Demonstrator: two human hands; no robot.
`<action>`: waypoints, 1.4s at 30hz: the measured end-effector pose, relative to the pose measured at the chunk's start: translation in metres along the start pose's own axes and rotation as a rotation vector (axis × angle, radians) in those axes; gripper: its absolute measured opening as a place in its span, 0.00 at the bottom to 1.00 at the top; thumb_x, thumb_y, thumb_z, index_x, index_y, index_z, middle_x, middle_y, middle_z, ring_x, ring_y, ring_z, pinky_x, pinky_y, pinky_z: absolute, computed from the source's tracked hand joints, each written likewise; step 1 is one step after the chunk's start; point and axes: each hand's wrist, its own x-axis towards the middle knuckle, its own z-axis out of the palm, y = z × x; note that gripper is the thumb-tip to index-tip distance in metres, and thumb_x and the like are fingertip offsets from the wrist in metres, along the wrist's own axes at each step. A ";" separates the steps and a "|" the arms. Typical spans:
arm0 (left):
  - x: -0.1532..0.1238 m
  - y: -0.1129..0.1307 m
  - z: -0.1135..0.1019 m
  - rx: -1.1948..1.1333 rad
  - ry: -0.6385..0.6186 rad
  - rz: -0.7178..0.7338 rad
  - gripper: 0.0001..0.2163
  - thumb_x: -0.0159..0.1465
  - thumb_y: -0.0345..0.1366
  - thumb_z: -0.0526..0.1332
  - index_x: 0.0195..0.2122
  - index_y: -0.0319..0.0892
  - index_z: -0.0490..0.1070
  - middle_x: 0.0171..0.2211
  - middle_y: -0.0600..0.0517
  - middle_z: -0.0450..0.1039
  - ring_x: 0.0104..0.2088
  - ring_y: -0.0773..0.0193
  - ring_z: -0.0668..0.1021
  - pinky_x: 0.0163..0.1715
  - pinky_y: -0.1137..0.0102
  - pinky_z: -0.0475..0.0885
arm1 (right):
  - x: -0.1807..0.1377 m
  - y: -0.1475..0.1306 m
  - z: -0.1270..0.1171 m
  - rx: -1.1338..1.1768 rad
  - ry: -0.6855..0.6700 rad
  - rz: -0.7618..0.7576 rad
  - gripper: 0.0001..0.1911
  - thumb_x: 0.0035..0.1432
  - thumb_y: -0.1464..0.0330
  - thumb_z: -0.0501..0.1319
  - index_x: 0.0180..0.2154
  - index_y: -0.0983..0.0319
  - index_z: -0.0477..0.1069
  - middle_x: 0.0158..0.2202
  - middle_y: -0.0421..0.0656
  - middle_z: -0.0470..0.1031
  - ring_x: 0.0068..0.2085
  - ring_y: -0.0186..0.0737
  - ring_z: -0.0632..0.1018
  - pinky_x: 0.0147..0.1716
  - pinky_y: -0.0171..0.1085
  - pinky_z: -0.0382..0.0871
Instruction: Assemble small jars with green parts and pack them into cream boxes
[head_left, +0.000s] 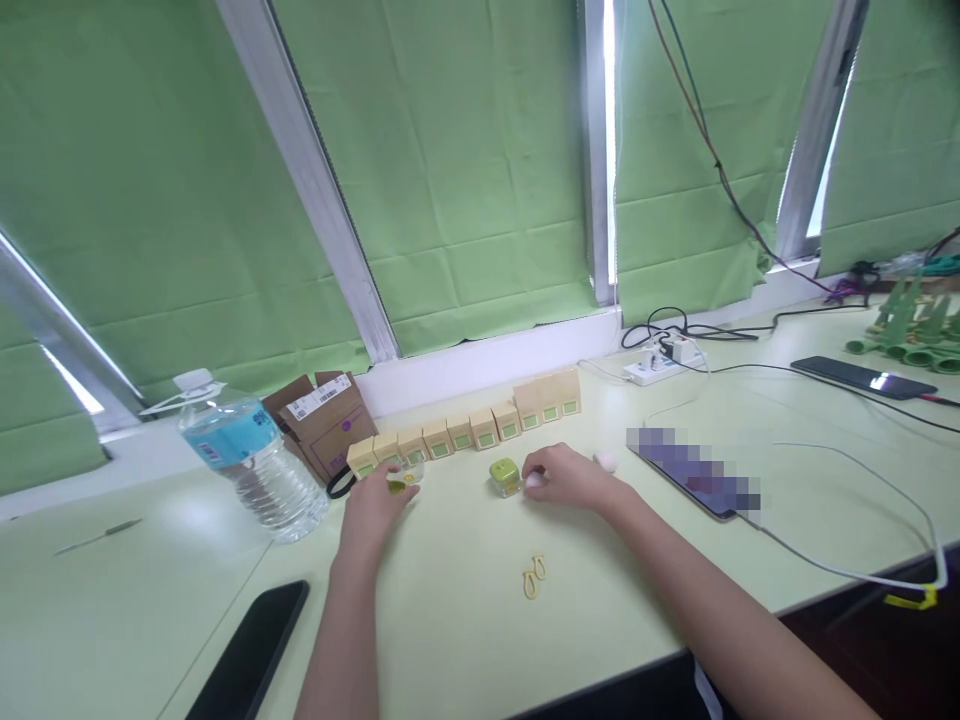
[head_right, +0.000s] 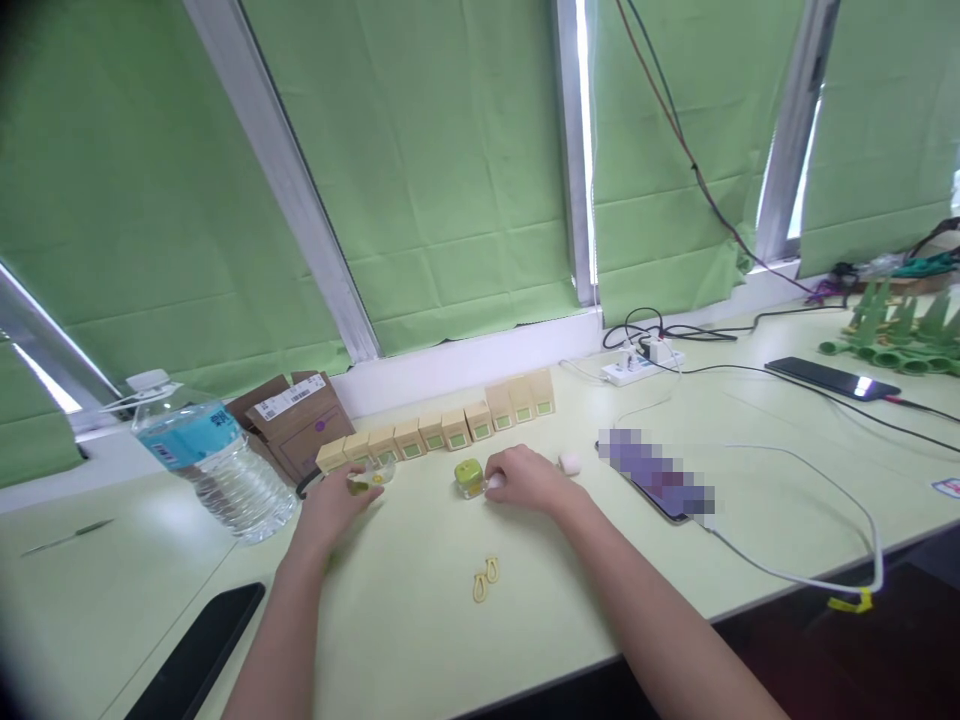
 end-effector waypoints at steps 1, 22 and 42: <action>-0.001 0.006 0.000 -0.034 0.028 0.002 0.15 0.60 0.44 0.65 0.46 0.43 0.73 0.41 0.45 0.80 0.45 0.48 0.79 0.45 0.61 0.70 | 0.000 0.002 -0.001 -0.027 0.031 0.033 0.10 0.51 0.69 0.63 0.37 0.57 0.80 0.38 0.44 0.82 0.39 0.46 0.79 0.37 0.39 0.68; -0.031 0.063 0.033 -0.550 0.281 0.764 0.16 0.59 0.45 0.69 0.44 0.43 0.75 0.41 0.47 0.81 0.41 0.57 0.82 0.44 0.62 0.78 | -0.004 -0.006 -0.013 0.231 0.055 -0.007 0.09 0.58 0.62 0.63 0.36 0.60 0.75 0.34 0.42 0.79 0.31 0.36 0.77 0.31 0.35 0.71; -0.031 0.059 0.041 -0.576 0.154 0.697 0.22 0.56 0.43 0.72 0.51 0.45 0.73 0.49 0.46 0.79 0.49 0.55 0.80 0.51 0.60 0.75 | -0.011 -0.007 0.007 0.491 -0.710 0.046 0.21 0.40 0.55 0.76 0.31 0.63 0.79 0.25 0.39 0.77 0.23 0.31 0.73 0.24 0.30 0.68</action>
